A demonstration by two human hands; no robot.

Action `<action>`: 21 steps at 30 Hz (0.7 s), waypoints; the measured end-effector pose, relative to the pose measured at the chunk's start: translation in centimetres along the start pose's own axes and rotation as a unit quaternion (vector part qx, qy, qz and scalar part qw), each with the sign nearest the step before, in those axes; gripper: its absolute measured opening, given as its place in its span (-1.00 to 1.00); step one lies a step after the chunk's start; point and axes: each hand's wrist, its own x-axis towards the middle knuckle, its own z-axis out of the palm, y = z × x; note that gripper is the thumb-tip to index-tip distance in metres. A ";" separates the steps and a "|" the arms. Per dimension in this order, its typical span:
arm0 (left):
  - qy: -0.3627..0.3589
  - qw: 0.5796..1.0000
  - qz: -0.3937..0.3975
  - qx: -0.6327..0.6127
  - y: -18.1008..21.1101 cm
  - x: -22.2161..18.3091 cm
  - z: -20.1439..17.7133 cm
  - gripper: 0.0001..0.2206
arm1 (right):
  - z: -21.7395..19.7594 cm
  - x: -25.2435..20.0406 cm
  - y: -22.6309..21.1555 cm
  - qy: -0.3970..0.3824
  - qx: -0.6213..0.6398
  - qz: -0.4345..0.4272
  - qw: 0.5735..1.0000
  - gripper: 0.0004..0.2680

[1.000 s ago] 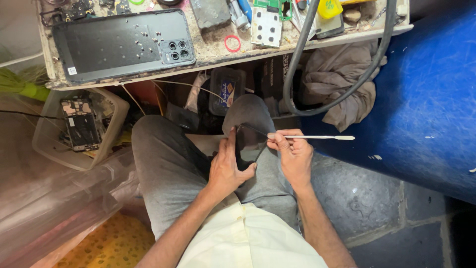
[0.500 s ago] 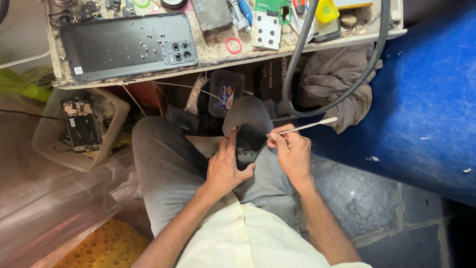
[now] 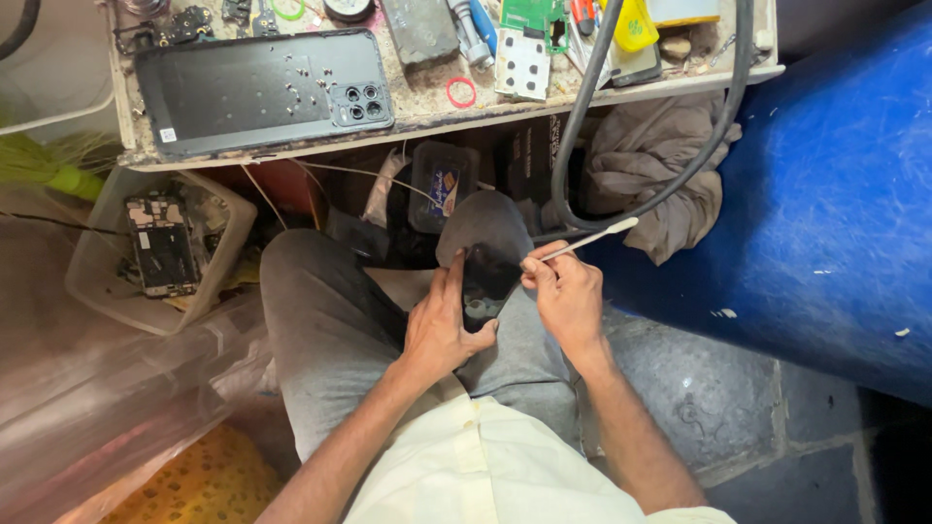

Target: The person uses a plastic spudger to pry open the back cover of a smartphone, then removes the battery and places the cover on the table. The person continues to manipulate the phone's internal components and connect a charging cable.

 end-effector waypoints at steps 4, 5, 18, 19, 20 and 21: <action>-0.007 1.000 -0.009 -0.014 0.0 0.0 0.0 0.01 | 0.1 0.0 0.5 -0.013 0.001 0.009 1.000 -0.92; -0.019 0.999 -0.028 -0.021 -0.1 0.0 0.1 0.02 | 0.2 -0.3 0.7 -0.011 -0.010 0.007 1.000 -0.92; 0.090 0.973 -0.102 -0.186 -0.5 0.2 2.6 -0.15 | 0.6 -9.4 2.6 0.000 0.317 0.195 0.928 -0.91; 0.107 0.974 -0.103 -0.174 -0.6 0.5 3.0 -0.15 | 0.7 -10.0 2.8 -0.001 0.306 0.188 0.933 -0.90; 0.123 0.974 -0.103 -0.162 -0.7 0.8 3.4 -0.15 | 0.7 -10.7 2.9 -0.003 0.295 0.181 0.938 -0.90; 0.139 0.974 -0.098 -0.150 -0.7 0.8 3.6 -0.16 | 0.8 -11.1 3.0 -0.001 0.285 0.170 0.943 -0.89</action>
